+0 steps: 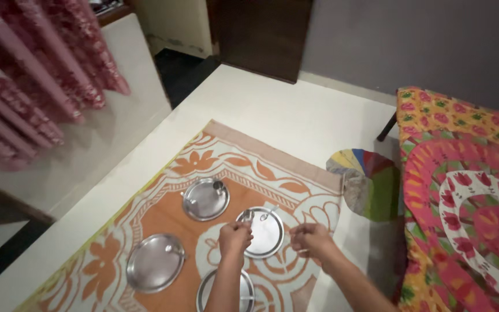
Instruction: The person repeatedly picks up small metal bowls and cups from a patterned mat on the floor, carries them to the kitchen counter, and places them into a larger metal bowl. The person then returns to the mat to repeat the process with additional items.
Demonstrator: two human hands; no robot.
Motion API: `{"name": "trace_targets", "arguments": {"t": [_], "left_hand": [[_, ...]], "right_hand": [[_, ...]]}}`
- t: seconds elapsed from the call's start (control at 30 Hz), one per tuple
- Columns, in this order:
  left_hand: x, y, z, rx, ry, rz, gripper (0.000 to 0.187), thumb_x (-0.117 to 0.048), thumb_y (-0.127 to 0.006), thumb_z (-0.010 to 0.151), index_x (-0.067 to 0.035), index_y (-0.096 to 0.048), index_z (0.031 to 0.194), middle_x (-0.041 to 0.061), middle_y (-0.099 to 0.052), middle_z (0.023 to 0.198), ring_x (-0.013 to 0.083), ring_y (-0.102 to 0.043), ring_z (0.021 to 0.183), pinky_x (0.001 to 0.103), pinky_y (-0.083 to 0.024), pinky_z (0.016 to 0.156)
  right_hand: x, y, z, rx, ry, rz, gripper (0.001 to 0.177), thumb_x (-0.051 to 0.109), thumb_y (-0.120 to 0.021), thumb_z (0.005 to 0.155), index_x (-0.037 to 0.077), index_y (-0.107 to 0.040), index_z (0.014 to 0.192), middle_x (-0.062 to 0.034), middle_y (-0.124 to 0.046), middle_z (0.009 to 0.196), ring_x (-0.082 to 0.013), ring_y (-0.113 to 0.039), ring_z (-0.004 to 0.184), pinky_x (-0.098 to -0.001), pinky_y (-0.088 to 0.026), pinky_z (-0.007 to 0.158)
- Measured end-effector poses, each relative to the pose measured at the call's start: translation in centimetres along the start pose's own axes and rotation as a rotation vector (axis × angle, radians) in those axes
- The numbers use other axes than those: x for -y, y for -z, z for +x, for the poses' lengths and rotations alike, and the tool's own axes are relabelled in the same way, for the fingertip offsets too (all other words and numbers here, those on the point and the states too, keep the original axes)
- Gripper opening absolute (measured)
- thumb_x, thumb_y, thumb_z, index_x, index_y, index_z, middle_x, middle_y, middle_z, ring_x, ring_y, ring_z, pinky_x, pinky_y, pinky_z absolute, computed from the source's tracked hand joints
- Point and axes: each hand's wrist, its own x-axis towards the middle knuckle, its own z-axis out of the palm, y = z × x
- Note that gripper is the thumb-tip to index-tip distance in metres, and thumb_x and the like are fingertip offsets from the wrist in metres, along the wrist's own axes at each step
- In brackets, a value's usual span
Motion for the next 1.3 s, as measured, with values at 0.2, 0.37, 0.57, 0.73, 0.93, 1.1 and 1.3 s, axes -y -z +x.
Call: {"name": "trace_targets", "arguments": {"t": [0.2,0.37,0.57,0.73,0.93,1.1,1.3], "left_hand": [[5.0,-1.4,11.1,-0.028,0.035,0.139,0.012,-0.007,-0.068,0.087,0.003,-0.073,0.089,0.009,-0.068,0.070,0.0129,-0.062,0.055,0.024,-0.045,0.046],[11.5,-2.1,20.7,0.051,0.176,-0.106,0.019,0.001,-0.053,0.088,0.006,-0.070,0.094,0.011,-0.068,0.075,0.0155,-0.062,0.059,0.026,-0.044,0.049],[21.1,-3.1,31.8,-0.009,0.205,-0.019,0.024,-0.002,-0.051,0.090,0.004,-0.073,0.099,0.012,-0.072,0.081,0.0167,-0.065,0.068,0.026,-0.049,0.056],[30.7,-3.7,40.2,-0.045,0.147,0.078,0.026,-0.003,-0.059,0.085,0.001,-0.076,0.104,0.011,-0.072,0.081,0.0167,-0.062,0.069,0.030,-0.046,0.060],[39.7,-4.5,49.2,-0.117,0.043,0.296,0.036,-0.011,-0.060,0.084,0.000,-0.074,0.115,0.014,-0.074,0.090,0.0221,-0.067,0.080,0.035,-0.051,0.074],[43.7,-4.3,54.4,-0.098,-0.059,0.391,0.042,-0.012,-0.055,0.081,0.003,-0.073,0.117,0.019,-0.075,0.106,0.0273,-0.069,0.102,0.037,-0.050,0.091],[46.2,-5.4,58.2,-0.012,0.004,0.355,0.055,-0.008,-0.048,0.072,-0.001,-0.071,0.122,0.022,-0.076,0.105,0.0343,-0.072,0.100,0.042,-0.052,0.090]], "right_hand": [[-3.8,-0.7,11.0,-0.057,-0.080,-0.034,0.022,0.008,-0.068,0.084,0.000,-0.069,0.105,-0.0046,-0.070,0.080,-0.0140,-0.068,0.071,-0.0295,-0.054,0.061],[-11.3,-1.1,21.5,-0.105,-0.039,-0.082,0.026,0.010,-0.070,0.083,0.000,-0.073,0.108,-0.0050,-0.069,0.078,-0.0136,-0.064,0.068,-0.0274,-0.049,0.058],[-21.8,-1.2,33.4,-0.128,-0.105,-0.043,0.028,0.009,-0.071,0.083,0.000,-0.072,0.109,-0.0065,-0.070,0.084,-0.0139,-0.067,0.071,-0.0285,-0.052,0.059],[-30.0,-1.7,43.6,-0.160,-0.105,-0.078,0.027,0.006,-0.066,0.085,-0.001,-0.073,0.111,-0.0081,-0.073,0.087,-0.0167,-0.071,0.073,-0.0297,-0.054,0.059],[-37.4,-2.4,54.5,-0.145,-0.044,-0.019,0.029,0.003,-0.064,0.087,-0.001,-0.071,0.115,-0.0122,-0.074,0.087,-0.0187,-0.071,0.071,-0.0304,-0.054,0.059],[-41.4,-3.6,60.7,-0.191,-0.023,-0.098,0.031,0.005,-0.067,0.087,-0.001,-0.072,0.117,-0.0129,-0.074,0.090,-0.0170,-0.072,0.073,-0.0300,-0.054,0.059],[-43.7,-4.9,65.9,-0.142,0.076,-0.172,0.046,0.013,-0.067,0.089,0.007,-0.061,0.134,-0.0097,-0.069,0.118,-0.0150,-0.067,0.081,-0.0312,-0.055,0.063]]}}
